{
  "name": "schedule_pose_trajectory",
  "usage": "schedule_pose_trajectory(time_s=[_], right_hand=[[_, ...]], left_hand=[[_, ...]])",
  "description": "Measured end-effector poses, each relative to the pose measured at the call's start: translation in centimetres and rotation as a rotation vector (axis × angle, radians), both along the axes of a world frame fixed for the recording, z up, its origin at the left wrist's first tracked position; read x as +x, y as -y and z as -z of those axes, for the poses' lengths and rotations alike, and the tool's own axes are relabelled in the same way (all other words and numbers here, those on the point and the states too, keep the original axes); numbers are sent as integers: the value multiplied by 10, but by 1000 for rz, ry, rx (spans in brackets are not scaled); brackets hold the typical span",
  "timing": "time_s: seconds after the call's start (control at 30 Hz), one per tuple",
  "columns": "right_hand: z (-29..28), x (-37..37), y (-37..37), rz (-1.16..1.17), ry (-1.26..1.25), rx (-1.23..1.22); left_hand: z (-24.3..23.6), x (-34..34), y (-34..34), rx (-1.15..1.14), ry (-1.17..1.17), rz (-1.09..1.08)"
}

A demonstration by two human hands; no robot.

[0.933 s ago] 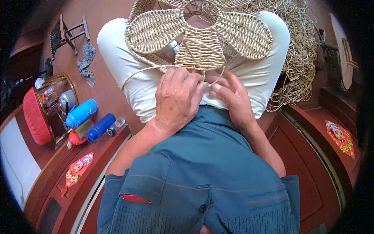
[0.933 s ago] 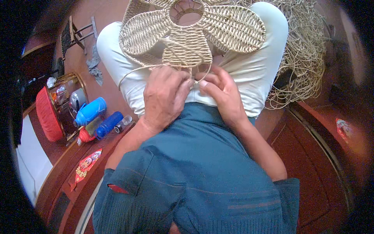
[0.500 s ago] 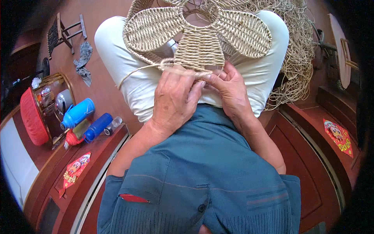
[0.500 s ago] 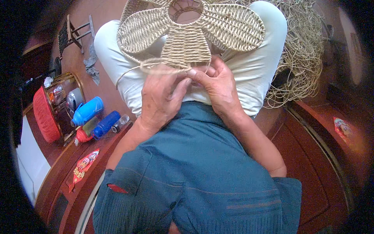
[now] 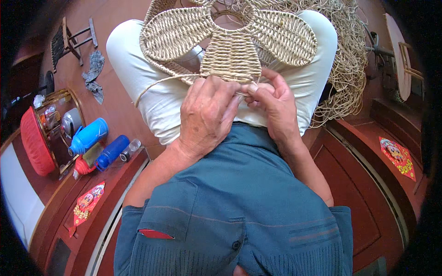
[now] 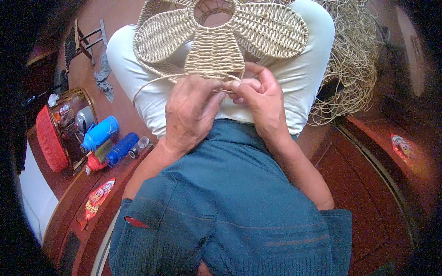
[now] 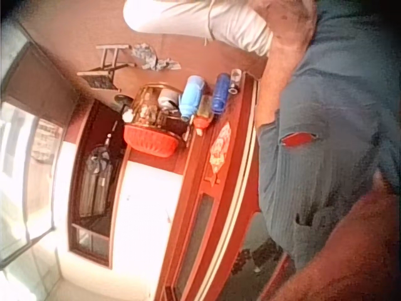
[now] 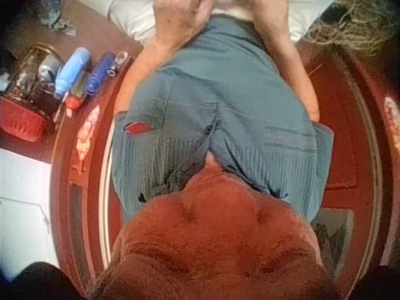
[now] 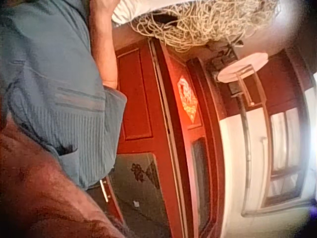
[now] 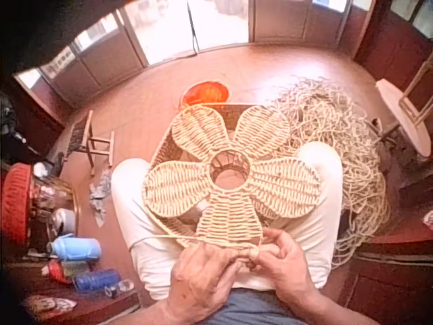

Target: Weaving the petals of a flower-shaped wicker basket using straw or vine material.

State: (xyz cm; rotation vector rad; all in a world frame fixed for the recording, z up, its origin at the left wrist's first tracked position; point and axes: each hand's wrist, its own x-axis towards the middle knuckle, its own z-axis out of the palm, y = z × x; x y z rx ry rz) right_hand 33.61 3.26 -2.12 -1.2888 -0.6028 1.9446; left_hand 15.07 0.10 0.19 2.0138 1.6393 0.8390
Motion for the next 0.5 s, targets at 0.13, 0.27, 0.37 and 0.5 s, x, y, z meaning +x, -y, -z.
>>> schedule_pose_trajectory(time_s=[0.13,0.27,0.37,0.5], right_hand=[[-10,3,10,-8,281,184],[-9,19,11,217,199,170],[-9,66,0,323,-222,180],[-3,161,-20,430,-45,190]], left_hand=[[0,9,-5,31,-19,34],[0,16,-8,23,-110,23],[1,20,-10,14,-140,15],[2,21,-14,5,-147,18]])
